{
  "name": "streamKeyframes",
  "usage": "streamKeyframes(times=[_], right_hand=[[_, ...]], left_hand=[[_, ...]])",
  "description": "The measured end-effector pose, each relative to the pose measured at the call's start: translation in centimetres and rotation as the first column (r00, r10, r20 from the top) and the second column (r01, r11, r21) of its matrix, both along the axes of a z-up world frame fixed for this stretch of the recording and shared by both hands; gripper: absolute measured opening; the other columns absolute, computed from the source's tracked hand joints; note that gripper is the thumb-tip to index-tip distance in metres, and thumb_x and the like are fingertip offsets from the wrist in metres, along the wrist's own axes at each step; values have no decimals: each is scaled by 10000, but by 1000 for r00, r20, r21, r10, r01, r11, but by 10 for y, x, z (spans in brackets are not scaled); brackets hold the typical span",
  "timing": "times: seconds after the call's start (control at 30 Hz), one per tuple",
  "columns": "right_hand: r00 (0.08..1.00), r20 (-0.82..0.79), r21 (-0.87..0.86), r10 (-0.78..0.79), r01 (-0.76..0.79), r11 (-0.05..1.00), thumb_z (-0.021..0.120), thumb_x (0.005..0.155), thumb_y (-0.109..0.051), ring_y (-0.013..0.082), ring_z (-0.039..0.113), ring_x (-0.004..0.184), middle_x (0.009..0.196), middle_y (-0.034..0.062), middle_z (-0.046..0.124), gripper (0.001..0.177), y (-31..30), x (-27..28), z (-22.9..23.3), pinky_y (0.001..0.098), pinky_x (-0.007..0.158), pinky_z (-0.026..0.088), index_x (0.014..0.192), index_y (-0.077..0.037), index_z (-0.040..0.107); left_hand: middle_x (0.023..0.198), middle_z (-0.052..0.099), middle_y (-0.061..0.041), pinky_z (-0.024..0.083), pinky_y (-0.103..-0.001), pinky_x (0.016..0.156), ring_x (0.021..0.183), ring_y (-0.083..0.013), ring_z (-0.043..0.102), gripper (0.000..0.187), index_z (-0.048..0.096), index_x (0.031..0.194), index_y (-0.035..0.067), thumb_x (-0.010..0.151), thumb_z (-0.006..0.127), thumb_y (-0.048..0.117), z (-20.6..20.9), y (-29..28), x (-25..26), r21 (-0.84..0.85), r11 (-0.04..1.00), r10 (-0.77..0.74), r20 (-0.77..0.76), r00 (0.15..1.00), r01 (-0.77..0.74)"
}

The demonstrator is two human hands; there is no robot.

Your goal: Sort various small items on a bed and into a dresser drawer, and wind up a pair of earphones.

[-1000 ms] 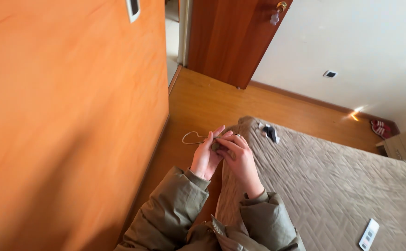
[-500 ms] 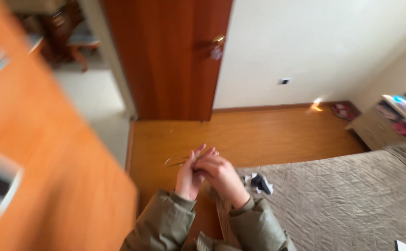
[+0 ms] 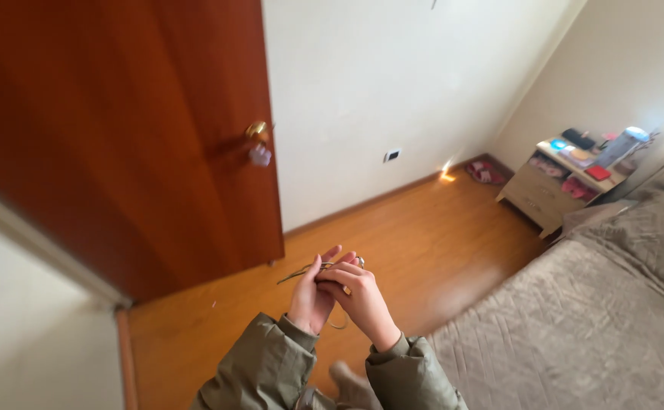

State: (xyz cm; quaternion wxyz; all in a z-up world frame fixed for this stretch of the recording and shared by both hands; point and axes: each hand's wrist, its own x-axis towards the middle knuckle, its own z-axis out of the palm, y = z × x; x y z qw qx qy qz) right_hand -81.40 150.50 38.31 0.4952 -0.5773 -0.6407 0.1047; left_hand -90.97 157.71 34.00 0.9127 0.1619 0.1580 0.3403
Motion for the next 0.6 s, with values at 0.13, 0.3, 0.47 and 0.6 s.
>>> streamKeyframes(times=[0.13,0.3,0.47,0.6], right_hand=[[998,-12,-100,-54,52,994,749,794,16,275,735,847,924,94,739,207,82,70,13,360,746,584,993,-34,773],[982,24,-77,-189,190,979,702,812,60,273,733,915,977,97,744,263,145,159,23,341,807,598,1049,-33,770],[939,8,-66,-344,343,937,707,797,62,263,738,902,947,87,757,271,201,268,2,343,810,595,1033,-43,787],[894,-19,-122,-447,442,889,705,799,42,243,755,886,942,69,767,265,251,356,-4,328,806,616,1026,-59,796]], left_hand=[[1319,608,-210,444,-461,1133,1314,-346,556,515,481,1385,13,1089,281,383,-10,93,82,23,999,-45,39,998,44],[1288,627,-206,457,-454,1122,1285,-337,575,504,492,1376,-3,1089,298,364,-11,166,189,8,985,-170,83,982,170],[1247,655,-203,470,-451,1095,1250,-327,598,523,495,1385,1,1076,299,375,-33,232,314,31,942,-337,108,935,336],[1236,667,-202,484,-446,1092,1235,-329,617,522,482,1391,0,1072,300,370,-32,290,410,81,887,-462,125,878,455]])
